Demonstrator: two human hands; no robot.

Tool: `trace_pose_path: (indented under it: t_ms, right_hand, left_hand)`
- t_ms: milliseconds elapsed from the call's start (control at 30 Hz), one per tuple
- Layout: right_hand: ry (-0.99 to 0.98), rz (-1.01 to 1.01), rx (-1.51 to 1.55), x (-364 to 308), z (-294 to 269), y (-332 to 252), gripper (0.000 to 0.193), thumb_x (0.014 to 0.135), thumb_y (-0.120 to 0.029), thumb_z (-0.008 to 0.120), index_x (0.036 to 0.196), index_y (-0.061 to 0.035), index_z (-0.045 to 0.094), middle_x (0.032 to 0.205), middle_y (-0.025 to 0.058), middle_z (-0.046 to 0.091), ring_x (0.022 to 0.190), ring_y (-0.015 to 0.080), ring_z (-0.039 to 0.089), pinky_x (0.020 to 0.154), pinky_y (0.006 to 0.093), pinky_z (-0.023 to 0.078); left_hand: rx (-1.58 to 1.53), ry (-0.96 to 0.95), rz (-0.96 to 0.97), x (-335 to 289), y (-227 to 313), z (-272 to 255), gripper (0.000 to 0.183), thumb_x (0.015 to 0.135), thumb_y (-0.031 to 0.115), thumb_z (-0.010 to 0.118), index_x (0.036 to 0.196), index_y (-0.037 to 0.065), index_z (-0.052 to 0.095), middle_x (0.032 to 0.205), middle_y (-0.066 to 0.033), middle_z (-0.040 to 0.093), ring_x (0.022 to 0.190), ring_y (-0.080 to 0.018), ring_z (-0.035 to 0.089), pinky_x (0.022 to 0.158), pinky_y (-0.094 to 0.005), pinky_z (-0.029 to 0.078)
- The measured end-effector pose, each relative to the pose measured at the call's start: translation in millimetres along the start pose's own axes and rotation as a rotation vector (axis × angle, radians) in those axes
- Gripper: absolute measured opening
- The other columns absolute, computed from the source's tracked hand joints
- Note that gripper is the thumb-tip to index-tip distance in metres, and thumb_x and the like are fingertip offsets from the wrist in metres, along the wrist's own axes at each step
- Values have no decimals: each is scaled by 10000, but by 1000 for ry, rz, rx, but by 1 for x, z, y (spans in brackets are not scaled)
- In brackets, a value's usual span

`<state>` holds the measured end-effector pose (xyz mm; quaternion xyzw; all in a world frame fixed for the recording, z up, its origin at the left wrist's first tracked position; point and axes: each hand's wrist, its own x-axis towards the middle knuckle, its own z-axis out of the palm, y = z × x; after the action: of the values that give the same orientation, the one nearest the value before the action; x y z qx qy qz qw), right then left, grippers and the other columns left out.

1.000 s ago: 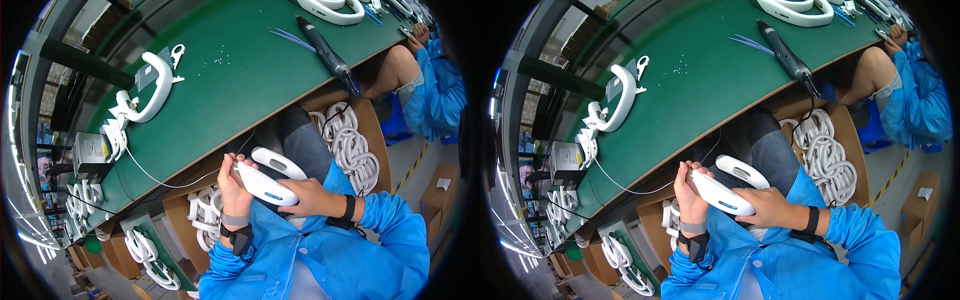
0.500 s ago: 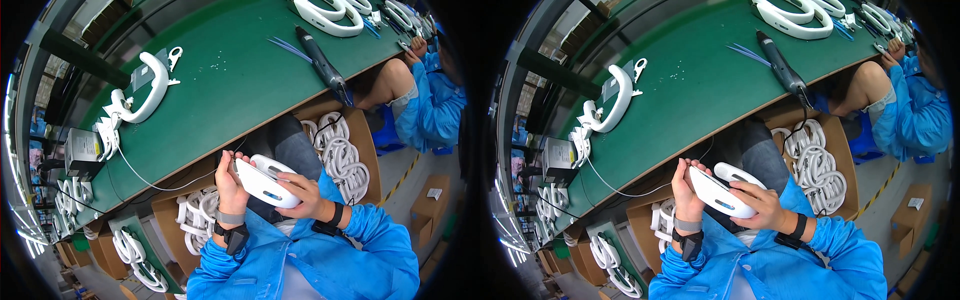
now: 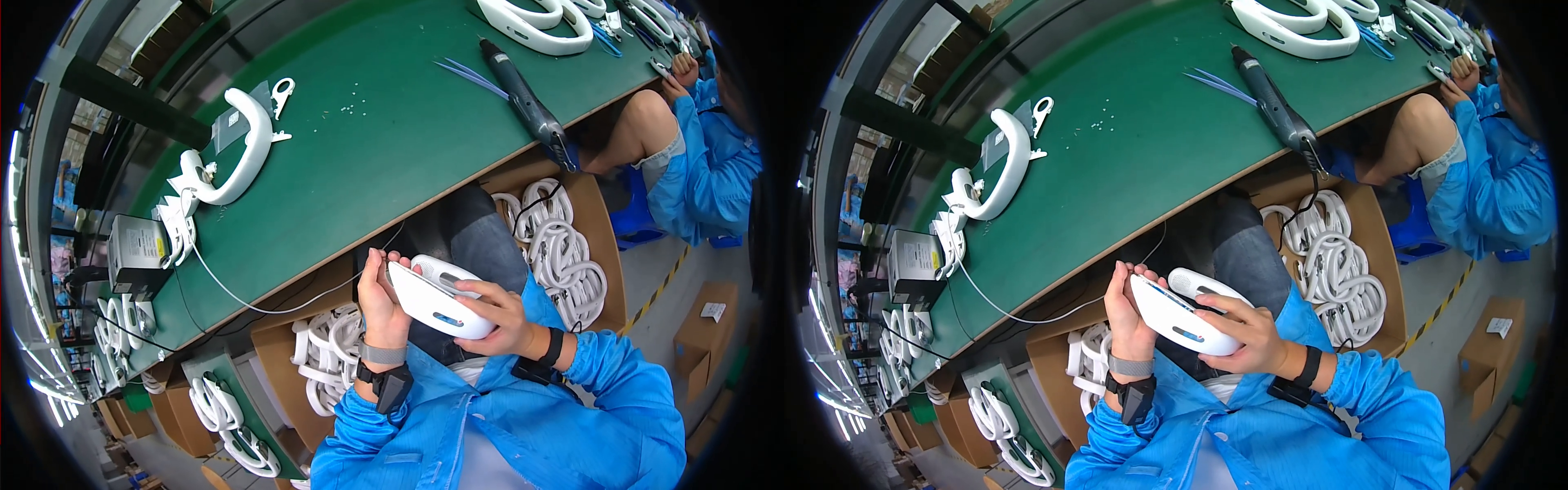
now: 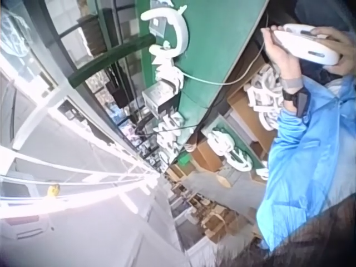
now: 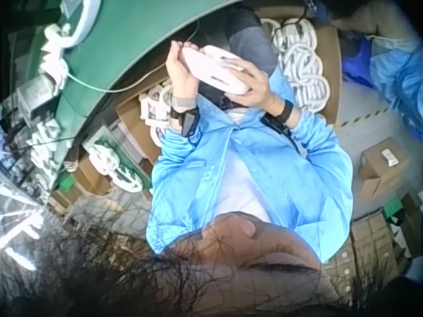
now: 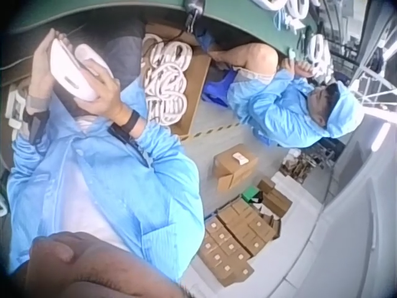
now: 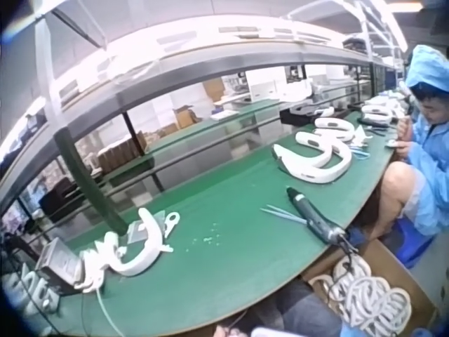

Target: Assemble components into a white curved electronic device housing.

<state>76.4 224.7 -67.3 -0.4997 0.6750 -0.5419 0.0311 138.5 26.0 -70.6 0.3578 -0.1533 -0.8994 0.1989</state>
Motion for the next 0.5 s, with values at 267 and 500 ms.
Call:
trace_pose_path:
  t_ms: [267,500]
  right_hand:
    - [62,-22,111,9,-6,-10,534,625,-97,810,1122,27,658,1206,206,652,928,308,719,775,328,586]
    - [1,447,279,-7,5,-5,683,740,-143,846,1270,2,438,1101,202,690,981,272,707,824,327,540]
  left_hand:
    - [-24,-19,-3,4,1,-11,180,973,261,588,859,122,579,821,-18,624,796,-158,626,788,-329,548]
    - [-51,97,55,12,5,-21,129,961,233,593,940,105,597,909,-44,652,869,-199,631,820,-364,538]
